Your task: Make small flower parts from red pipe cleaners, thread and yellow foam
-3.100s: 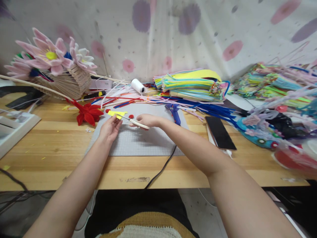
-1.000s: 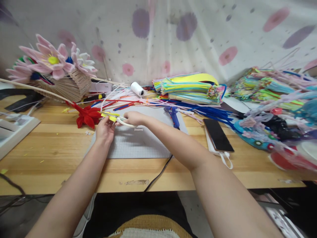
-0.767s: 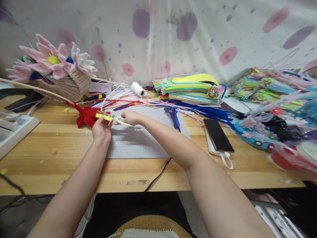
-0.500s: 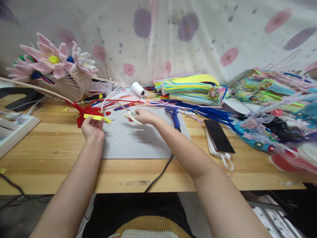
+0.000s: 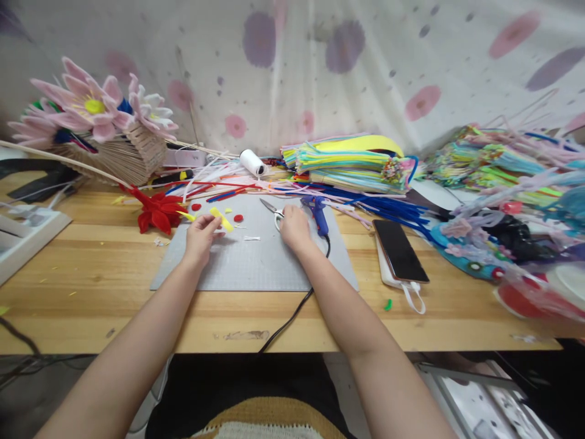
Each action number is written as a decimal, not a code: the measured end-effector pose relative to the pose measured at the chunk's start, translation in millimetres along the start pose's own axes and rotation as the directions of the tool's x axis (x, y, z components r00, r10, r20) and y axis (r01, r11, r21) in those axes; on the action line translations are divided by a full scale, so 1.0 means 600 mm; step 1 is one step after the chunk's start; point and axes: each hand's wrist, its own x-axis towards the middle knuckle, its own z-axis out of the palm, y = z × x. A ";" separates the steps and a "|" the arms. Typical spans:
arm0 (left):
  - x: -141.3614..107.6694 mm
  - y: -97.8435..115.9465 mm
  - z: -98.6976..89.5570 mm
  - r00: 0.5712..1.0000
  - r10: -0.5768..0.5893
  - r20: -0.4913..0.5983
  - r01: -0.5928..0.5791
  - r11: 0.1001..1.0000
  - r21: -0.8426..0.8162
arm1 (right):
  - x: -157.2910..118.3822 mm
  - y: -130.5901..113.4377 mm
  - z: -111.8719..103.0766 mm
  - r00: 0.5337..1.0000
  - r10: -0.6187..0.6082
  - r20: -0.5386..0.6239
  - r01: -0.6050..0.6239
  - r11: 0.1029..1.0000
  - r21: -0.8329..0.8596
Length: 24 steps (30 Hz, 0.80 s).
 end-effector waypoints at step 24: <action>0.033 0.042 -0.034 0.918 0.320 0.236 -0.381 0.539 0.752 | -0.014 -0.044 0.057 0.969 -0.017 0.247 -0.232 0.282 0.931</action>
